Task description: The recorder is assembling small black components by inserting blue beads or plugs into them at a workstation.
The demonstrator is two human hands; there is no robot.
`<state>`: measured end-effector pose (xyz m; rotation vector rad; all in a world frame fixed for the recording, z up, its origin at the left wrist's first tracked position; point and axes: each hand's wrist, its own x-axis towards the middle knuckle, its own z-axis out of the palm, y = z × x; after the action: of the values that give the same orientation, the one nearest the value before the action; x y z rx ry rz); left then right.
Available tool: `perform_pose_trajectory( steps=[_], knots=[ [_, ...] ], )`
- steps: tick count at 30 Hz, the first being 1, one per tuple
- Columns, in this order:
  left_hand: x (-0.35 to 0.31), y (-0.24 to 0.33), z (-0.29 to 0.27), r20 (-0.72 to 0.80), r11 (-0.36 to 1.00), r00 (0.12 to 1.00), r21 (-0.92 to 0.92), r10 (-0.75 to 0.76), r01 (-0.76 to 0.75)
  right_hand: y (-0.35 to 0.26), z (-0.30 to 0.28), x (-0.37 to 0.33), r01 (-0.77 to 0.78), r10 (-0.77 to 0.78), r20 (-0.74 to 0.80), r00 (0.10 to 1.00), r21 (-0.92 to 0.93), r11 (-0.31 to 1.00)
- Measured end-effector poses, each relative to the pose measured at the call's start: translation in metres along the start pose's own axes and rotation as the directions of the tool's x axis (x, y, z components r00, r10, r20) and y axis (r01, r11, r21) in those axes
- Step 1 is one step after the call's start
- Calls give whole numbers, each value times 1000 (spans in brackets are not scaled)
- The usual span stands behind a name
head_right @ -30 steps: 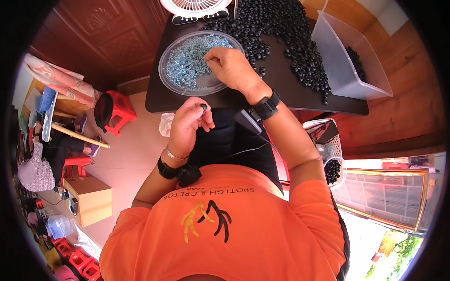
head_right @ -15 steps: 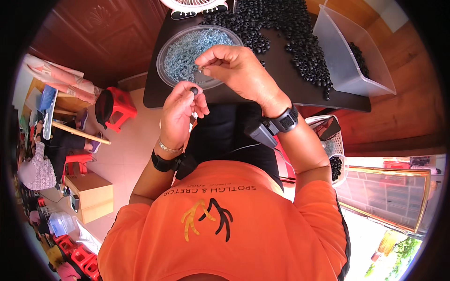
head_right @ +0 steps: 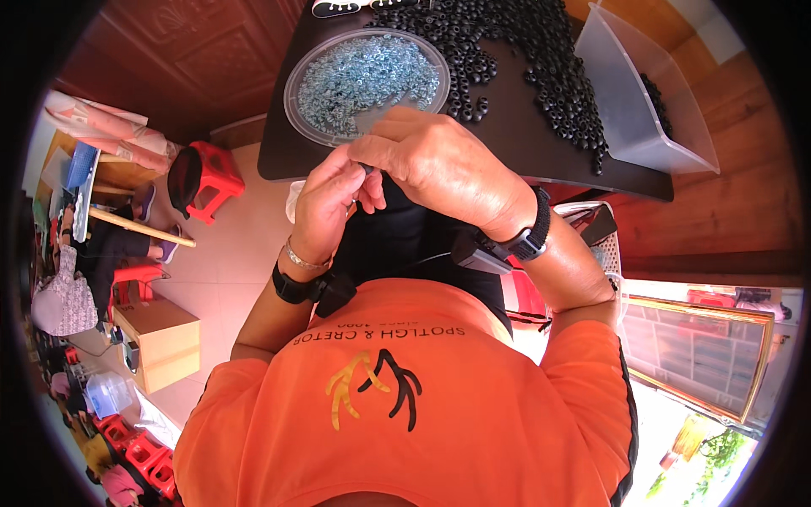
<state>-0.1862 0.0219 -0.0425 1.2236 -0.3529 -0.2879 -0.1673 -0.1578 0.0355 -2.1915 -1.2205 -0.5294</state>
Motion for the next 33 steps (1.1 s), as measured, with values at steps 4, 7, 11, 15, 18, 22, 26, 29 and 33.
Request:
perform_pose_trajectory(
  steps=[4,7,11,15,18,22,26,29,33],
  knots=[
    [1,0,7,-2,1000,1000,-9,-27,27,-2,-5,-6,90,-82,53,995,-173,981],
    [2,-3,9,38,999,999,-24,-28,29,-5,-5,-12,168,-143,101,984,-307,937],
    [5,-3,15,36,998,997,-28,-62,63,-4,-10,-17,96,-92,24,995,-212,973],
    [8,2,21,57,994,993,-16,-107,109,7,-17,-25,-91,92,-2,996,106,990],
    [10,5,21,91,994,990,-8,-109,110,14,-20,-31,-227,238,2,971,304,925],
    [10,8,22,96,993,989,34,-111,109,18,-26,-36,-425,413,138,900,485,764],
    [9,11,23,59,994,998,106,-2,-4,24,-26,-40,-524,490,246,836,622,582],
    [8,12,25,70,995,998,102,4,-11,24,-24,-42,-524,515,239,823,670,526],
    [8,12,27,71,996,997,89,-35,29,25,-23,-44,-510,514,219,829,671,538]
  ],
)
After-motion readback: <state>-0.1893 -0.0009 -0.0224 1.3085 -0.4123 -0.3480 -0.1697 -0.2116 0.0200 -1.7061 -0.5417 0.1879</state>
